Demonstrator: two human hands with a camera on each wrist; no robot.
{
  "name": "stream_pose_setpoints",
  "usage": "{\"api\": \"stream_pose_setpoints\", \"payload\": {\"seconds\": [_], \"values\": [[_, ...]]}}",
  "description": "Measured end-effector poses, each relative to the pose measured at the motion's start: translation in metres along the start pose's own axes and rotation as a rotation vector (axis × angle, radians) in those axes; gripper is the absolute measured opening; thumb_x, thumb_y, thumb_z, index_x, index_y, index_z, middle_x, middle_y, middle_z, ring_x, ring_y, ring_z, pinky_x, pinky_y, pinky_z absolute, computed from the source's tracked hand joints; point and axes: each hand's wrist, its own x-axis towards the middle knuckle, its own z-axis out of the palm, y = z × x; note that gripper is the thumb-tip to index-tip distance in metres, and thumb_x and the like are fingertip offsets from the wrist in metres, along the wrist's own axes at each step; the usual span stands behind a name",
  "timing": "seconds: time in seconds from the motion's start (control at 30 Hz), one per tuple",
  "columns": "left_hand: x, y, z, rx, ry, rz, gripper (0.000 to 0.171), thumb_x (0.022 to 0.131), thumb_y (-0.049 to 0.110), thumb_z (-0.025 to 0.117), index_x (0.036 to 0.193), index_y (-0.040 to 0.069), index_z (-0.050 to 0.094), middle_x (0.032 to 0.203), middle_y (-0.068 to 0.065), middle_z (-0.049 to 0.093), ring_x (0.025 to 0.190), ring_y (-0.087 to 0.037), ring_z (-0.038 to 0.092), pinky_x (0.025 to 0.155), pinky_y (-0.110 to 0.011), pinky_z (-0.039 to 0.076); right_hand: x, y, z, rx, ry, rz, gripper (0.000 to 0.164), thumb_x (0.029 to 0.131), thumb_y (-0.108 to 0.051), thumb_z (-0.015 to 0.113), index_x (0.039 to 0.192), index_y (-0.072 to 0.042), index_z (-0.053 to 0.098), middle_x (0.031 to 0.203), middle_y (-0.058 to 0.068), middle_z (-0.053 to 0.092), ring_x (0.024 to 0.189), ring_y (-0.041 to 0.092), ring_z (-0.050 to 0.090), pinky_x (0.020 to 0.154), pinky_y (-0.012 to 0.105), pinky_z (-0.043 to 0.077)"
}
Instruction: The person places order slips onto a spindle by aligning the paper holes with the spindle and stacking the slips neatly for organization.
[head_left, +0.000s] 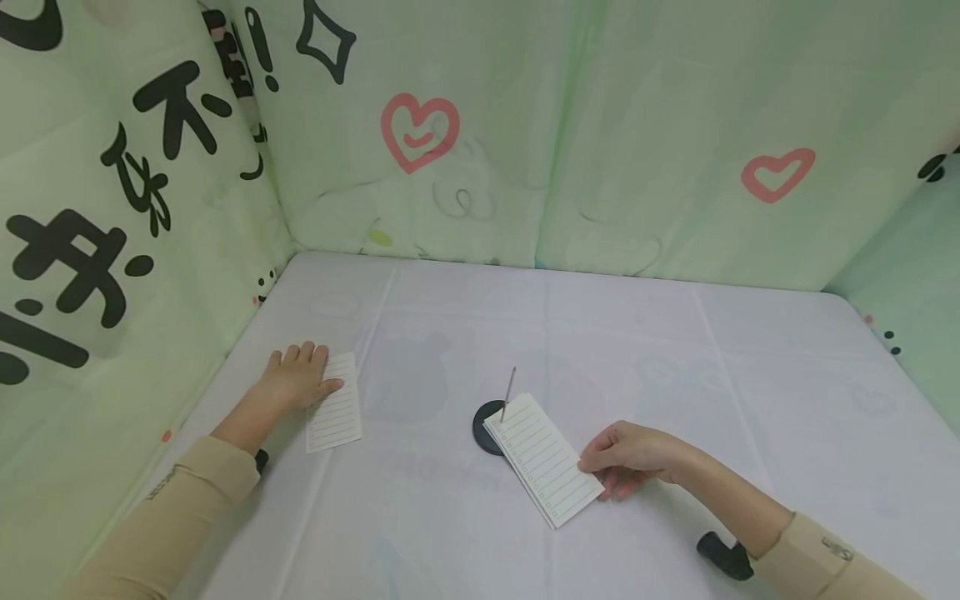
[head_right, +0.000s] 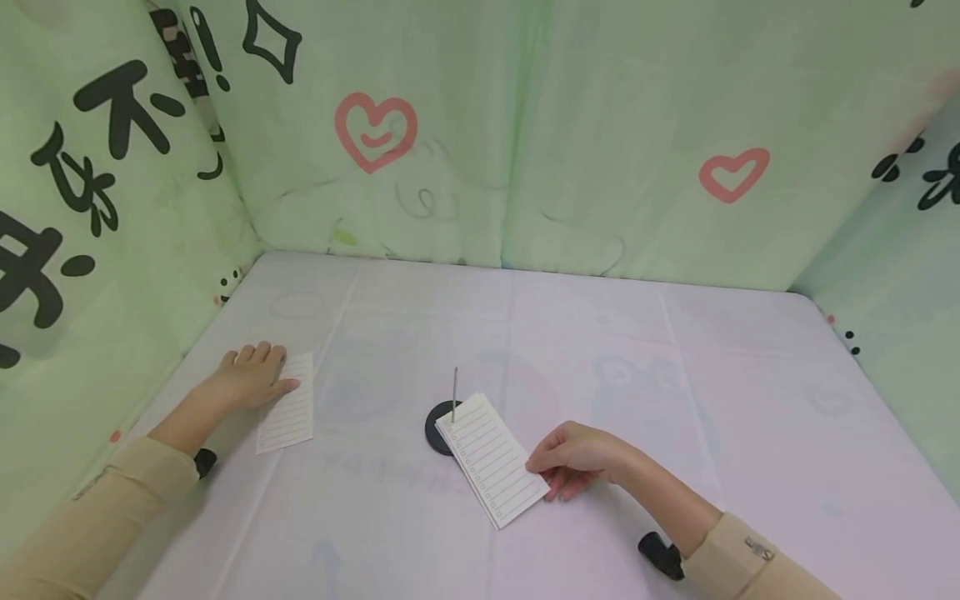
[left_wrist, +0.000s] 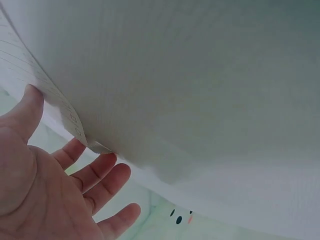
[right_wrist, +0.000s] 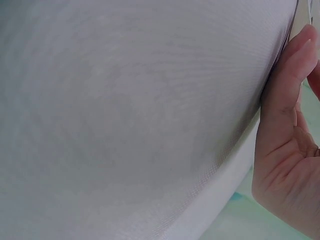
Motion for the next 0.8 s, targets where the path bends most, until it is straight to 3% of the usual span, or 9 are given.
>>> {"api": "stream_pose_setpoints", "payload": {"seconds": [0.33, 0.57, 0.8], "values": [[-0.003, 0.005, -0.003, 0.007, 0.020, 0.011, 0.055, 0.094, 0.030, 0.049, 0.125, -0.012, 0.033, 0.123, -0.030, 0.036, 0.116, -0.047, 0.032, 0.098, -0.061, 0.023, 0.000, -0.002, 0.002, -0.015, 0.016, 0.021, 0.020, 0.083, -0.019, 0.065, 0.090, 0.000, 0.067, 0.067, 0.001, 0.063, 0.052, 0.007, 0.060, 0.048, 0.018, 0.049], [-0.003, 0.006, 0.001, 0.000, 0.071, 0.026, 0.059, 0.093, 0.027, 0.052, 0.128, -0.015, 0.028, 0.129, -0.035, 0.036, 0.118, -0.049, 0.034, 0.099, -0.061, 0.023, 0.001, -0.001, 0.002, -0.023, 0.023, 0.021, 0.020, 0.083, -0.020, 0.065, 0.090, -0.001, 0.067, 0.067, 0.002, 0.064, 0.052, 0.008, 0.060, 0.048, 0.018, 0.049], [-0.006, 0.012, 0.001, 0.039, 0.129, 0.026, 0.057, 0.091, 0.024, 0.055, 0.126, -0.011, 0.028, 0.118, -0.031, 0.047, 0.109, -0.046, 0.045, 0.098, -0.059, 0.025, 0.001, 0.000, 0.002, -0.025, 0.021, 0.015, 0.020, 0.083, -0.020, 0.065, 0.090, -0.001, 0.067, 0.067, 0.002, 0.065, 0.052, 0.008, 0.060, 0.047, 0.018, 0.049]]}}
